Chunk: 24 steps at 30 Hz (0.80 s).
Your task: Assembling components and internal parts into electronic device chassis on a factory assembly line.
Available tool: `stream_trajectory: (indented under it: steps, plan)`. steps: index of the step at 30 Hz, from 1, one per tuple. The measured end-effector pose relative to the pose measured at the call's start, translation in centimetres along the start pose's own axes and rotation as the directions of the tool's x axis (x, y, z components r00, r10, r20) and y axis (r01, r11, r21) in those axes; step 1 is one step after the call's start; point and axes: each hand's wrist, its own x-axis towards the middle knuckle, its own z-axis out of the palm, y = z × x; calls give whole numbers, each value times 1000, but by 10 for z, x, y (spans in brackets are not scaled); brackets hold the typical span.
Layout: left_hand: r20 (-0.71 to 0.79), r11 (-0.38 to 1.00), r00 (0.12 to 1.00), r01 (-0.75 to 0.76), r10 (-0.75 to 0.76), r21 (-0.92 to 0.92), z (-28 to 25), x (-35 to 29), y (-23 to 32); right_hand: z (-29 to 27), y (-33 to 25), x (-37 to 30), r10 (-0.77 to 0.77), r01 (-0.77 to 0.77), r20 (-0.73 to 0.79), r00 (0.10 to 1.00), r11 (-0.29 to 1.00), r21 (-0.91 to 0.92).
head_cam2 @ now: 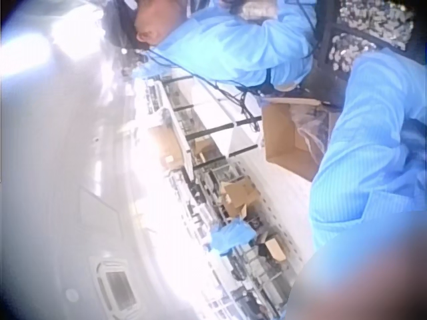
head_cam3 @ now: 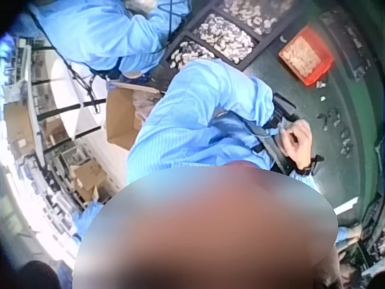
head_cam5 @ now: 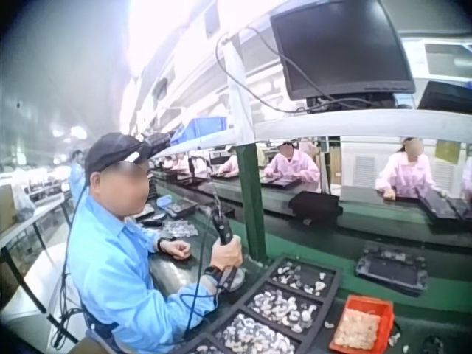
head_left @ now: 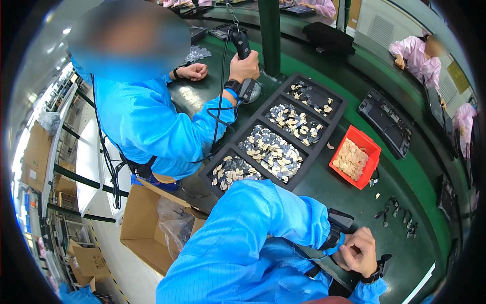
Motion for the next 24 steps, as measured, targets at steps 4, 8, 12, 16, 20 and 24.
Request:
stream_trajectory:
  steps: [4,8,12,16,20,24]
  plan:
    - [46,997,998,53,-50,-63,-1,9,-7,-3,-2,-16,57,-55,30,998,996,-73]
    - [17,994,1000,16,-18,107,-3,4,5,0,0,-32,113,-113,-11,994,993,24]
    - [20,991,1000,11,-13,137,-11,3,7,13,8,-48,158,-151,-128,979,987,60]
    - [18,983,1000,4,-7,182,-19,8,8,5,16,-61,77,-78,-96,992,997,-12]
    - [1,978,1000,3,-4,207,-17,11,9,-15,5,-66,-172,146,-248,953,982,-120]
    - [11,974,1000,1,-4,227,-20,1,13,-8,19,-63,-201,200,-180,963,980,-24]
